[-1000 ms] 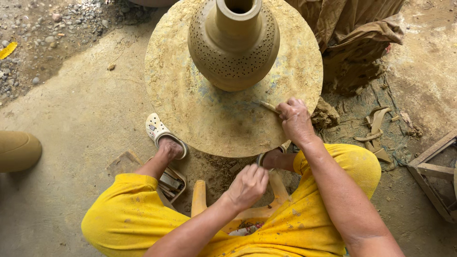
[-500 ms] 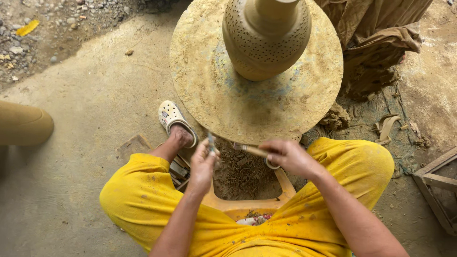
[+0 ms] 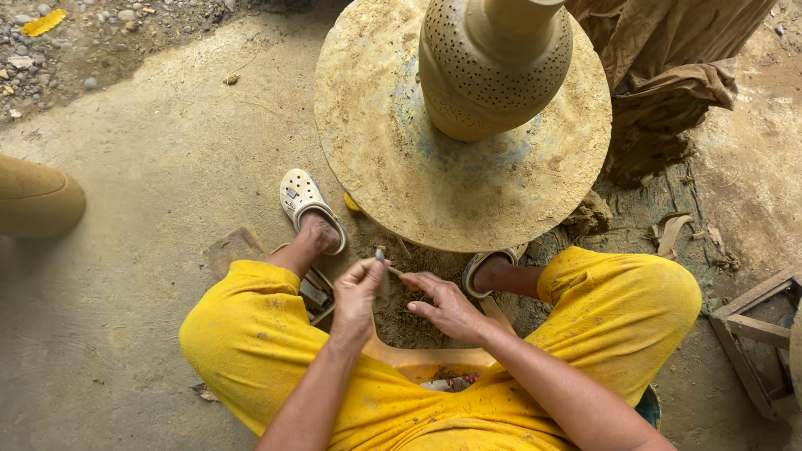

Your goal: The person uses a wooden tool to pierce holes into the side of a clay vase on a pottery wheel, then uses a metal scraper to clean the wheel surface.

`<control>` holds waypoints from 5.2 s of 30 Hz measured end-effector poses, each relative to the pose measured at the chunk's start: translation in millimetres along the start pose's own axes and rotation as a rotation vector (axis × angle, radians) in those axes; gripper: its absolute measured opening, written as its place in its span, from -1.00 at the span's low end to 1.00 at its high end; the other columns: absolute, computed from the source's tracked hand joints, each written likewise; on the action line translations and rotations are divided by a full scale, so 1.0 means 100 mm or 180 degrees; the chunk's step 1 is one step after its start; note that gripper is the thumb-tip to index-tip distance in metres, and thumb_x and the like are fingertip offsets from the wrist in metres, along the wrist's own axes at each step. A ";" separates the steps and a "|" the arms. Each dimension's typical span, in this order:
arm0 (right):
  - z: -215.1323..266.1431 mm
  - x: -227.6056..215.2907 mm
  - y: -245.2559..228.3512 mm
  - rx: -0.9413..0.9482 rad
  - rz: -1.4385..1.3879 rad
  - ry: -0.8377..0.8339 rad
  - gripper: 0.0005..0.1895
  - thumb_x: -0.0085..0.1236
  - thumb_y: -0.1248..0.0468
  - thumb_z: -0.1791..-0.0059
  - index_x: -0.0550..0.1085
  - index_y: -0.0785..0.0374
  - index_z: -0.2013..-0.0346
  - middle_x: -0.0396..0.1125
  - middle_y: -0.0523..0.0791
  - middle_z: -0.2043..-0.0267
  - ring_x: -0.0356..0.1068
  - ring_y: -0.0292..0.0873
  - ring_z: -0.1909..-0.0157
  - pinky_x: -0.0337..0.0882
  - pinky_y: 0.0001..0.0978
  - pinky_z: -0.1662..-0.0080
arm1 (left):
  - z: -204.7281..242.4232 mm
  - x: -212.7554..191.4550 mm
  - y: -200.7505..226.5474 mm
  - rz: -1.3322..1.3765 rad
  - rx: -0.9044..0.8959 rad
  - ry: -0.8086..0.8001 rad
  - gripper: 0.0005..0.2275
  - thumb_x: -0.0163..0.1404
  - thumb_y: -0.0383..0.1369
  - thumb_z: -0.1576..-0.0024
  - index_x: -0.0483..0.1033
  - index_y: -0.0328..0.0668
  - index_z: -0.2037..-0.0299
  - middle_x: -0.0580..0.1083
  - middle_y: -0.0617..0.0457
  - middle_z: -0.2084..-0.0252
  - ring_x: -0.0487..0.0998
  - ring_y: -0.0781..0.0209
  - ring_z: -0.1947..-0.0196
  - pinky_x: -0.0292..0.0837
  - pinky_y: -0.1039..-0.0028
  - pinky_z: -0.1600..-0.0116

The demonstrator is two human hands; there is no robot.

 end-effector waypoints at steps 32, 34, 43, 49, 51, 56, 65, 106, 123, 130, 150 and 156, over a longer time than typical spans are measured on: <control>0.66 -1.38 0.54 -0.0962 0.0961 0.3430 -0.86 0.04 0.44 -0.13 0.51 0.24 0.29 0.42 -0.18 0.35 0.39 -0.36 0.33 0.48 -0.56 0.35 | -1.35 0.19 0.55 -0.1206 0.0258 0.0580 0.05 0.02 0.21 -0.07 -0.52 -0.04 -0.53 -0.26 -0.24 -0.58 -0.20 -0.25 -0.54 -0.24 -0.16 -0.48; 0.64 -1.44 0.46 -0.0957 0.1263 0.3632 -0.87 0.08 0.44 -0.09 0.57 0.23 0.22 0.33 -0.08 0.33 0.32 -0.27 0.35 0.46 -0.54 0.40 | -1.43 0.24 0.44 -0.0599 0.0220 0.0337 0.05 -0.06 0.25 -0.03 -0.50 -0.05 -0.54 -0.23 -0.26 -0.58 -0.15 -0.25 -0.54 -0.19 -0.15 -0.47; 0.71 -1.84 0.95 -0.0122 0.0579 0.4040 -0.94 0.14 0.39 -0.10 0.53 0.25 0.27 0.43 -0.12 0.24 0.36 -0.31 0.34 0.35 -0.51 0.45 | -1.61 0.09 0.27 -0.1188 0.0821 0.0490 0.02 -0.14 0.34 -0.11 -0.24 -0.36 -0.51 -0.01 -0.36 -0.53 0.06 -0.23 -0.50 0.04 0.05 -0.50; 0.74 -1.64 0.93 -0.0187 0.0075 0.4053 -0.90 0.10 0.38 -0.15 0.49 0.25 0.27 0.39 -0.13 0.28 0.30 -0.32 0.45 0.33 -0.49 0.52 | -1.58 0.08 0.32 -0.1120 0.0645 0.0421 0.04 -0.13 0.35 -0.04 -0.26 -0.31 -0.51 -0.03 -0.34 -0.52 0.05 -0.23 -0.48 0.05 -0.02 -0.45; 0.87 -1.86 0.87 0.0066 0.0830 0.4587 -0.96 0.16 0.43 -0.10 0.52 0.26 0.25 0.34 -0.09 0.21 0.29 -0.32 0.37 0.39 -0.48 0.49 | -1.56 0.08 0.37 -0.1312 0.0635 0.0485 0.04 -0.15 0.36 -0.03 -0.24 -0.28 -0.52 -0.06 -0.33 -0.53 0.04 -0.25 -0.47 0.06 -0.06 -0.43; 0.84 -1.58 0.89 -0.0146 0.0657 0.3855 -0.93 0.07 0.48 -0.07 0.48 0.30 0.21 0.35 -0.10 0.19 0.35 -0.37 0.36 0.43 -0.56 0.50 | -1.51 0.11 0.41 -0.1316 0.0565 0.0613 0.04 -0.21 0.40 -0.01 -0.23 -0.27 -0.51 -0.04 -0.32 -0.52 0.05 -0.25 -0.47 0.07 -0.08 -0.43; 0.89 -1.67 0.55 0.0235 0.0673 0.4300 -0.91 0.09 0.46 -0.09 0.46 0.31 0.31 0.33 -0.05 0.24 0.32 -0.19 0.33 0.38 -0.34 0.40 | -1.53 0.10 0.50 -0.1526 0.0654 0.0601 0.05 -0.25 0.41 -0.03 -0.21 -0.32 -0.51 0.02 -0.37 -0.50 0.11 -0.27 -0.46 0.08 -0.01 -0.44; -0.29 -1.74 0.11 -0.1236 0.1558 0.3389 -0.77 -0.07 0.53 0.00 0.56 0.35 0.41 0.40 0.00 0.47 0.28 -0.22 0.56 0.29 -0.21 0.35 | -1.52 0.07 0.25 -0.2037 0.0751 0.0738 -0.07 -0.29 0.37 -0.14 -0.14 -0.31 -0.46 0.12 -0.42 -0.44 0.16 -0.31 -0.44 0.07 0.07 -0.45; -0.21 -2.29 0.31 0.0247 0.0689 0.3863 -0.72 0.01 0.34 -0.15 0.56 0.33 0.41 0.44 0.01 0.49 0.31 -0.20 0.61 0.31 -0.31 0.60 | -1.42 0.09 0.22 -0.2070 0.0465 0.0654 0.02 -0.33 0.42 -0.06 -0.28 -0.35 -0.46 0.03 -0.51 -0.43 0.08 -0.40 -0.43 0.07 -0.03 -0.43; 0.20 -2.34 0.39 -0.0892 0.1102 0.3882 -0.83 -0.01 0.52 -0.04 0.54 0.30 0.27 0.45 0.01 0.38 0.38 -0.24 0.47 0.41 -0.47 0.48 | -1.33 0.16 0.24 -0.2098 0.0547 0.0661 -0.01 -0.36 0.42 -0.07 -0.20 -0.35 -0.45 0.10 -0.49 -0.42 0.13 -0.39 -0.43 0.06 -0.06 -0.44; 0.47 -1.62 0.17 -0.0298 0.1402 0.3880 -0.94 0.25 0.37 -0.02 0.59 0.27 0.35 0.44 -0.08 0.33 0.39 -0.25 0.37 0.40 -0.43 0.43 | -1.10 0.35 0.28 -0.1634 0.0722 0.0058 0.24 0.02 0.35 0.08 -0.65 -0.22 -0.48 -0.42 -0.34 -0.57 -0.34 -0.25 -0.57 -0.34 0.01 -0.53; 0.04 -0.70 0.37 -0.0367 0.0912 0.3198 -0.87 0.13 0.42 -0.02 0.60 0.29 0.19 0.42 -0.03 0.30 0.34 -0.20 0.44 0.39 -0.41 0.51 | -0.98 0.35 0.10 -0.1670 0.0193 0.0283 0.27 0.20 0.21 0.17 -0.60 -0.15 -0.48 -0.29 -0.29 -0.56 -0.22 -0.21 -0.55 -0.23 0.03 -0.53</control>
Point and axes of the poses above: each hand's wrist, its own z-axis away from the middle knuckle, its own x-axis out of the palm, y = z × x, the point moved 6 cm from there along -z, towards the middle knuckle
